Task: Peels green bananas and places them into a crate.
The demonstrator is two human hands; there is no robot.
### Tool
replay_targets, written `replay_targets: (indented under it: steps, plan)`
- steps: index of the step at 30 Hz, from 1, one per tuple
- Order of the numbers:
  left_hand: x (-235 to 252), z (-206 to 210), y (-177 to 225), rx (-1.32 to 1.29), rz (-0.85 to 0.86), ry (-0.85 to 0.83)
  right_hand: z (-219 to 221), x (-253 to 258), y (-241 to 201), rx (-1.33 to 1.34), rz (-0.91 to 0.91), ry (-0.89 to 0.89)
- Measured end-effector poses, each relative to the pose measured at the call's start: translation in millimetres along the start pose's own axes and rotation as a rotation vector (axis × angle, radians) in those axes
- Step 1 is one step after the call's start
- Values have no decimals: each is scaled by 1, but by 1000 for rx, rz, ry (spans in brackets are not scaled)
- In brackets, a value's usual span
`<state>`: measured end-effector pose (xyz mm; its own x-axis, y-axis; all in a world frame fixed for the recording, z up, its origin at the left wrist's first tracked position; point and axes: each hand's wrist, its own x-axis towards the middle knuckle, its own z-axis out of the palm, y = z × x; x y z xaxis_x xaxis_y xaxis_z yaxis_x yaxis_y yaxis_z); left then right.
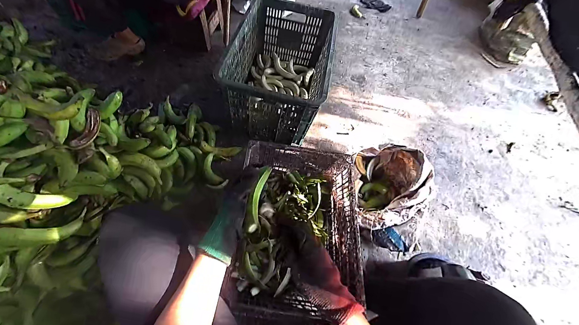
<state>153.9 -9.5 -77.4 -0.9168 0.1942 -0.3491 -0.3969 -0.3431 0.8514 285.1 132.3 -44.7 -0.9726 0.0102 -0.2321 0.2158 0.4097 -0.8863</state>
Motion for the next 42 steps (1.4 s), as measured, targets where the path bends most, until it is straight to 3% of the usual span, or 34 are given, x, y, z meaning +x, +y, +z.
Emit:
replay_targets:
  steps: [2,3,6,8,10,14,15,17,20,22,26,28,30,33,35,39,42]
  plan:
    - [1,2,-2,28,11,-68,3,9,10,-255,-220,85]
    - [-7,6,2,45,-16,-81,4,15,12,-345,-240,138]
    - [-28,22,7,128,-75,-21,-4,42,5,-594,-150,436]
    - [-32,22,6,152,-76,-2,-15,58,4,-597,7,546]
    - [-27,16,6,187,-7,-52,-24,60,4,-438,117,524]
    - [-9,3,1,161,77,-80,16,11,22,-213,-102,248]
    - [-10,5,2,124,73,-111,24,7,27,-215,-180,260]
    - [-20,17,0,109,-9,-103,19,21,26,-337,-237,448]
    - [-34,24,-1,373,-64,-80,-8,51,17,-514,-141,613]
    - [-34,29,7,457,-50,-69,-8,56,12,-486,-91,631]
    - [-25,21,1,502,-73,-208,-19,60,19,-407,46,569]
    - [-25,20,-7,390,-64,-242,-38,66,32,-253,137,603]
    - [-12,23,-13,216,33,-196,-43,58,31,-178,106,565]
    - [7,33,-10,137,163,-11,5,23,28,-199,-12,432]
    - [8,39,-6,137,155,-6,27,17,34,-217,-149,494]
    - [-23,43,-2,440,-81,-212,-33,56,27,-411,-90,581]
    - [-17,49,-12,421,-13,-181,-55,67,28,-333,69,553]
